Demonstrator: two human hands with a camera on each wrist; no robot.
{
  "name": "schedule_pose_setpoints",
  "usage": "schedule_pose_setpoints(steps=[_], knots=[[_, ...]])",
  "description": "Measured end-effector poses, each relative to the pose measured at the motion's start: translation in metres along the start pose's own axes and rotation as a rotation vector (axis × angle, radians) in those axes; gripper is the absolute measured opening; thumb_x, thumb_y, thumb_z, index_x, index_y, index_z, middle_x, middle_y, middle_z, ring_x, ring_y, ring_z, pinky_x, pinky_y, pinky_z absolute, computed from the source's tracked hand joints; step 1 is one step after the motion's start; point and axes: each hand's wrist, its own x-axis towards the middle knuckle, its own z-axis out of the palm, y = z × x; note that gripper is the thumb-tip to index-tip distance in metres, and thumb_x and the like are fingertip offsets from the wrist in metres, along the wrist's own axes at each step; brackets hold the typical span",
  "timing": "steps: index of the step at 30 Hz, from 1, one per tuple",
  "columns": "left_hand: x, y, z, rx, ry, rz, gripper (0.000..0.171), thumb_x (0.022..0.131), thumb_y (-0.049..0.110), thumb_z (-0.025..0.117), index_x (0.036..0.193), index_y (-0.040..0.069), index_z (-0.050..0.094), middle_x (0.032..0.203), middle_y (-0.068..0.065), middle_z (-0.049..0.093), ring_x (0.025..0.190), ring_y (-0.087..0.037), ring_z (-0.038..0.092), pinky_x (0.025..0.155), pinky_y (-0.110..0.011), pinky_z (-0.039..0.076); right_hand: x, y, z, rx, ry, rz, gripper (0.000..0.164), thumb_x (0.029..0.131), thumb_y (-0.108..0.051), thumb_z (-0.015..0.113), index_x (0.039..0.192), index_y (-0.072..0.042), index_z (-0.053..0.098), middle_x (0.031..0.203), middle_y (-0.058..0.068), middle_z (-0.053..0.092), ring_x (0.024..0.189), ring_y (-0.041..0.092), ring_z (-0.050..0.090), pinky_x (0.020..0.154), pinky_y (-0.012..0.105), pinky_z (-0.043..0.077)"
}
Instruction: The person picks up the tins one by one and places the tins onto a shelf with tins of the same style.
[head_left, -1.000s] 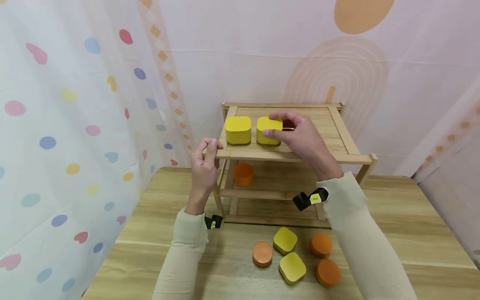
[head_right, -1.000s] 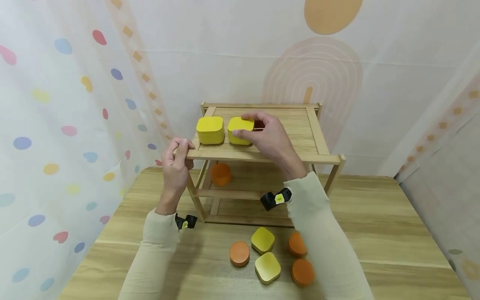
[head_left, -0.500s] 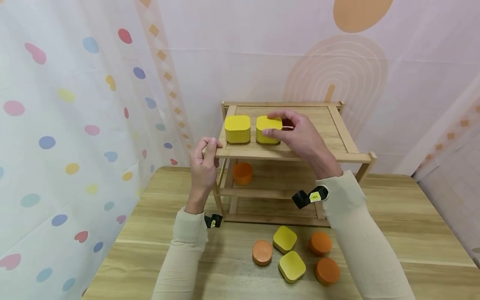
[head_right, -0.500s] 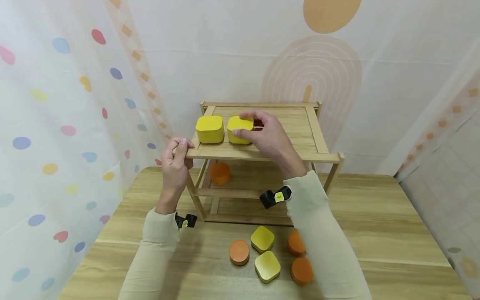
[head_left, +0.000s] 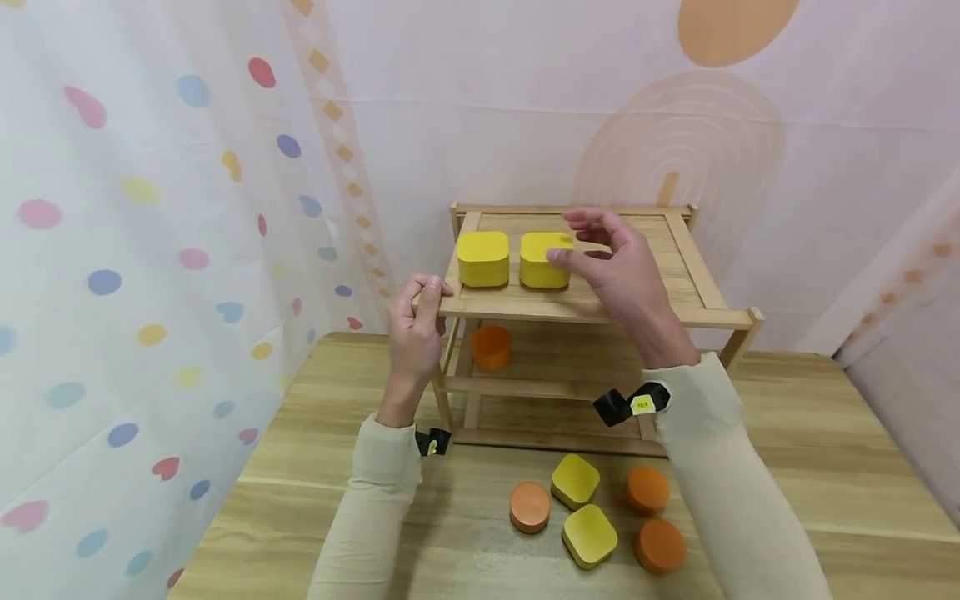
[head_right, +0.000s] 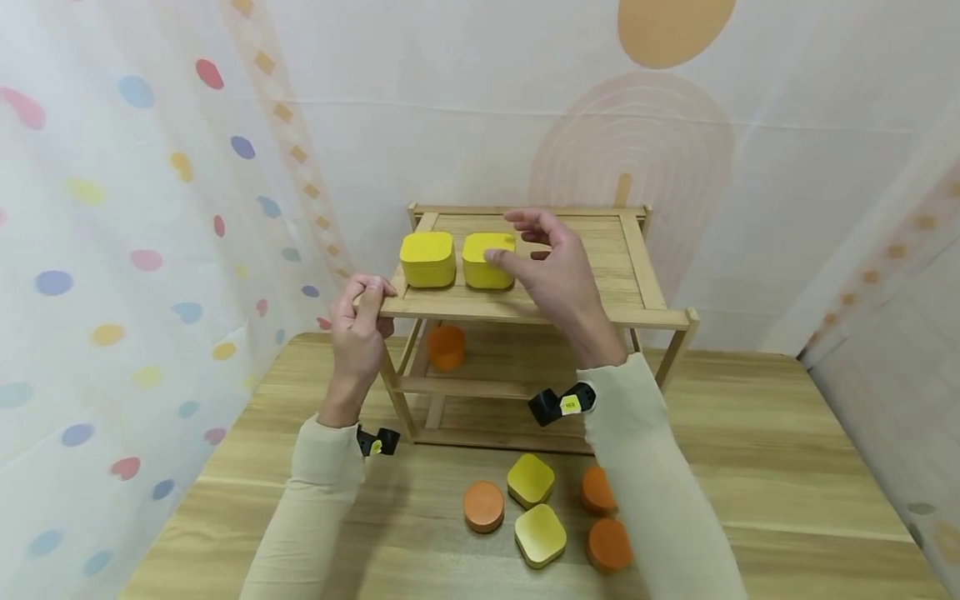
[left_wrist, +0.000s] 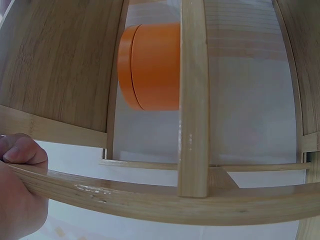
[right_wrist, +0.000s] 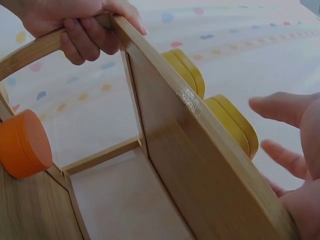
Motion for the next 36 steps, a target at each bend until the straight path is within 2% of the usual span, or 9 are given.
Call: schedule_pose_setpoints(steps=[3, 7, 12, 17, 21, 25, 32, 36], knots=[[0.0, 0.0, 0.002, -0.002, 0.001, 0.005, 0.033, 0.105, 0.021, 0.045, 0.09, -0.007, 0.056, 0.054, 0.0, 0.038, 0.046, -0.011, 0.035, 0.044, -0.022, 0.031, -0.005, -0.001, -0.002, 0.066, 0.055, -0.071, 0.04, 0.086, -0.013, 0.075, 0.124, -0.009, 0.061, 0.124, 0.0, 0.057, 0.116, 0.018, 0.048, 0.098, 0.031, 0.041], [-0.001, 0.0, 0.003, 0.006, 0.001, 0.019, 0.033, 0.105, 0.02, 0.045, 0.09, -0.007, 0.057, 0.055, -0.002, 0.039, 0.047, -0.012, 0.035, 0.044, -0.023, 0.031, -0.018, -0.001, -0.004, 0.179, 0.073, -0.178, 0.037, 0.085, 0.0, 0.072, 0.12, -0.002, 0.06, 0.12, 0.002, 0.058, 0.11, 0.019, 0.05, 0.093, 0.027, 0.043], [-0.001, 0.001, 0.001, 0.021, 0.005, 0.015, 0.034, 0.105, 0.022, 0.045, 0.091, -0.006, 0.057, 0.057, -0.001, 0.039, 0.047, -0.013, 0.036, 0.045, -0.023, 0.032, -0.043, 0.002, -0.006, 0.276, 0.0, -0.257, 0.036, 0.083, 0.014, 0.067, 0.116, 0.004, 0.058, 0.116, 0.004, 0.06, 0.104, 0.024, 0.053, 0.089, 0.027, 0.047], [-0.001, 0.001, 0.001, 0.03, 0.012, 0.026, 0.033, 0.105, 0.02, 0.045, 0.09, -0.007, 0.057, 0.059, -0.001, 0.041, 0.047, -0.013, 0.037, 0.046, -0.022, 0.034, -0.067, 0.009, -0.01, 0.315, -0.086, -0.343, 0.039, 0.079, 0.022, 0.063, 0.113, 0.003, 0.062, 0.11, 0.009, 0.061, 0.098, 0.024, 0.055, 0.086, 0.026, 0.05], [0.0, 0.002, 0.002, 0.026, 0.007, 0.029, 0.033, 0.105, 0.019, 0.045, 0.09, -0.008, 0.057, 0.059, -0.002, 0.041, 0.047, -0.012, 0.037, 0.046, -0.022, 0.034, -0.087, 0.02, -0.015, 0.318, -0.161, -0.406, 0.035, 0.077, 0.023, 0.064, 0.109, 0.012, 0.059, 0.11, 0.012, 0.06, 0.099, 0.02, 0.057, 0.088, 0.025, 0.051], [0.0, 0.003, 0.003, 0.016, 0.003, 0.026, 0.034, 0.105, 0.021, 0.045, 0.09, -0.007, 0.057, 0.057, -0.002, 0.04, 0.047, -0.012, 0.036, 0.045, -0.023, 0.032, -0.107, 0.034, -0.02, 0.252, -0.2, -0.367, 0.03, 0.078, 0.02, 0.068, 0.106, 0.015, 0.057, 0.114, 0.007, 0.06, 0.105, 0.021, 0.056, 0.09, 0.025, 0.051], [-0.002, 0.004, 0.002, 0.023, 0.001, 0.022, 0.033, 0.105, 0.022, 0.045, 0.091, -0.006, 0.057, 0.058, -0.003, 0.04, 0.047, -0.013, 0.036, 0.045, -0.023, 0.032, -0.129, 0.065, -0.023, 0.233, -0.252, -0.312, 0.039, 0.08, 0.022, 0.065, 0.111, -0.001, 0.063, 0.115, 0.009, 0.058, 0.103, 0.017, 0.058, 0.089, 0.023, 0.05], [-0.003, 0.004, 0.003, 0.02, 0.0, 0.022, 0.033, 0.105, 0.022, 0.045, 0.091, -0.006, 0.057, 0.058, -0.004, 0.039, 0.047, -0.013, 0.035, 0.045, -0.023, 0.032, -0.142, 0.082, -0.022, 0.207, -0.261, -0.231, 0.037, 0.083, 0.017, 0.065, 0.115, 0.0, 0.061, 0.116, 0.006, 0.059, 0.103, 0.013, 0.059, 0.09, 0.021, 0.05]])
